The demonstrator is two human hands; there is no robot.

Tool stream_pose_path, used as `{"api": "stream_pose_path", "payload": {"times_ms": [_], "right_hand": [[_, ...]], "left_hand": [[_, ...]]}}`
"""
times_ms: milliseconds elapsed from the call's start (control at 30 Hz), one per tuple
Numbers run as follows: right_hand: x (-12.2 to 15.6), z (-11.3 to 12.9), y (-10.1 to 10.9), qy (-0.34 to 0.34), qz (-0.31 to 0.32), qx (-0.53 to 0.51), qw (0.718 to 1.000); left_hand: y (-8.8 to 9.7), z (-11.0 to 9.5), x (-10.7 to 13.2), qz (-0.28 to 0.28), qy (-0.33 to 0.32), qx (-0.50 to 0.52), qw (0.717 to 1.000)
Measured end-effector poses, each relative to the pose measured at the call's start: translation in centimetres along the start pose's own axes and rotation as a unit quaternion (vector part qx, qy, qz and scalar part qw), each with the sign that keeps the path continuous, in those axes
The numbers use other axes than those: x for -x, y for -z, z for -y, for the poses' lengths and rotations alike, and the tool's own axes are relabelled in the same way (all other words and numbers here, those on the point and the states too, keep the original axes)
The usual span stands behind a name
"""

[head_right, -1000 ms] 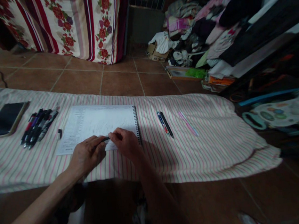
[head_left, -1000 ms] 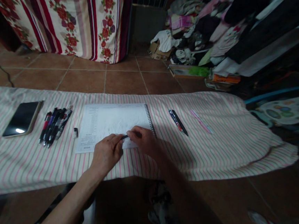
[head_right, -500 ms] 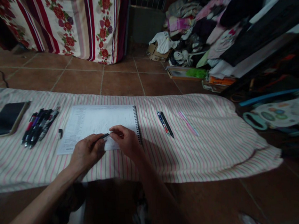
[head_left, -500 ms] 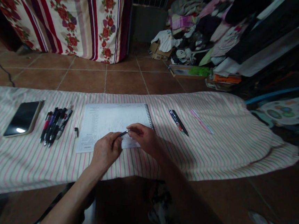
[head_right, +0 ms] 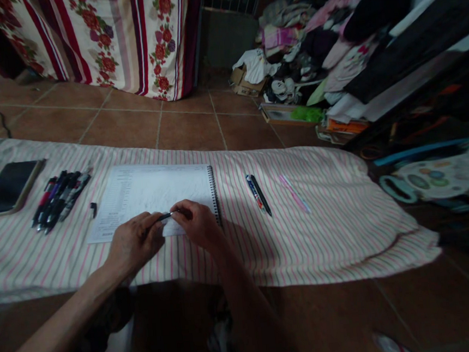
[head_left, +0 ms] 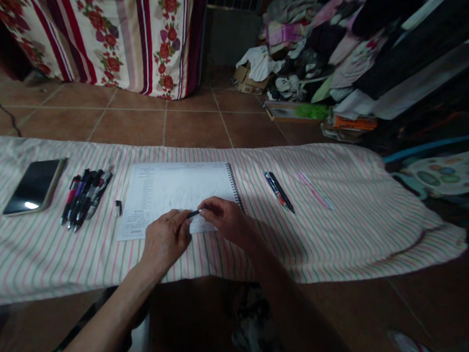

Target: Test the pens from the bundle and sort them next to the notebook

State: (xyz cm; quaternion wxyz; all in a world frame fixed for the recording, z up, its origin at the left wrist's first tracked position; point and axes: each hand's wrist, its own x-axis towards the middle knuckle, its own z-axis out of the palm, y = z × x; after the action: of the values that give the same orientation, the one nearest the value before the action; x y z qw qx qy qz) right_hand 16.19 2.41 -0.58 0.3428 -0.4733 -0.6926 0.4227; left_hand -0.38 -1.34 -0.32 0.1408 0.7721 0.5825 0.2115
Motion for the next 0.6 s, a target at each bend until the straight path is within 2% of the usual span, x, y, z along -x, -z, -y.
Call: {"api": "stream_pose_path", "payload": {"times_ms": [267, 600], "right_hand": [[0.06, 0.27, -0.06, -0.006, -0.006, 0.021, 1.0], [-0.18, -0.03, -0.42, -0.035, -0.046, -0.082, 0.995]], "left_hand": [[-0.07, 0.05, 0.04, -0.002, -0.004, -0.022, 1.0], [0.02, -0.3, -0.35, -0.009, 0.038, 0.045, 0.998]]}}
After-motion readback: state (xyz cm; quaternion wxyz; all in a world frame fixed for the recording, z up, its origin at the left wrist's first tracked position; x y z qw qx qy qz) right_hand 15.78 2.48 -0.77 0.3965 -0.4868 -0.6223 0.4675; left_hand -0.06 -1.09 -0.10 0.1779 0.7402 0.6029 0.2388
